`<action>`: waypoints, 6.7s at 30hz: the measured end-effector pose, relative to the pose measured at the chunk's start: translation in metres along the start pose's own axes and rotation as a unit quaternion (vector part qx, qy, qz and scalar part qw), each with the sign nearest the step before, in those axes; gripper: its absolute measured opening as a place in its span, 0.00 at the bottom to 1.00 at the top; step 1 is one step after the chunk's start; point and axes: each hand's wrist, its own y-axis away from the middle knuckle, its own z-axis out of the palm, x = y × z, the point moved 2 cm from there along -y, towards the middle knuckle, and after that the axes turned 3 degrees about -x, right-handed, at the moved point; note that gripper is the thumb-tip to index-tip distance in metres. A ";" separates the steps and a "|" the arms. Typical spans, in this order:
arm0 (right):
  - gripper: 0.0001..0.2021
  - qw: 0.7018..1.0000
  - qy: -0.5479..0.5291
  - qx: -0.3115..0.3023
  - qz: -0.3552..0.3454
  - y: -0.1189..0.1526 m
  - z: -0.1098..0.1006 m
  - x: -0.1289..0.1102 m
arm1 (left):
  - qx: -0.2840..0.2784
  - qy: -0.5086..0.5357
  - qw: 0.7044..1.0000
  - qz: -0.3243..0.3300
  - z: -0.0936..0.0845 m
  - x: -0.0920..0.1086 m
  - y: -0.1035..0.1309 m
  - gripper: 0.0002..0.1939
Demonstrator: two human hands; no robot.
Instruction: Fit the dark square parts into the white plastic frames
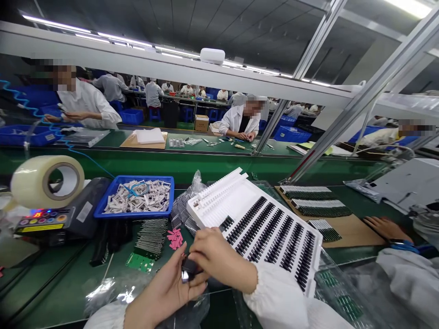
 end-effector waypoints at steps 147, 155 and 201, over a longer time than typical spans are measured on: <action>0.15 0.965 -0.009 -0.170 -0.199 -0.137 0.091 -0.112 | 0.063 -0.163 0.941 0.291 -0.119 0.078 0.133 0.50; 0.17 0.986 0.105 -0.069 -0.108 -0.172 0.120 -0.104 | 0.247 -0.150 0.881 0.373 -0.144 0.093 0.153 0.14; 0.16 0.984 0.059 0.120 0.121 0.002 -0.025 0.038 | 0.088 -0.230 0.932 0.267 -0.029 0.048 0.058 0.14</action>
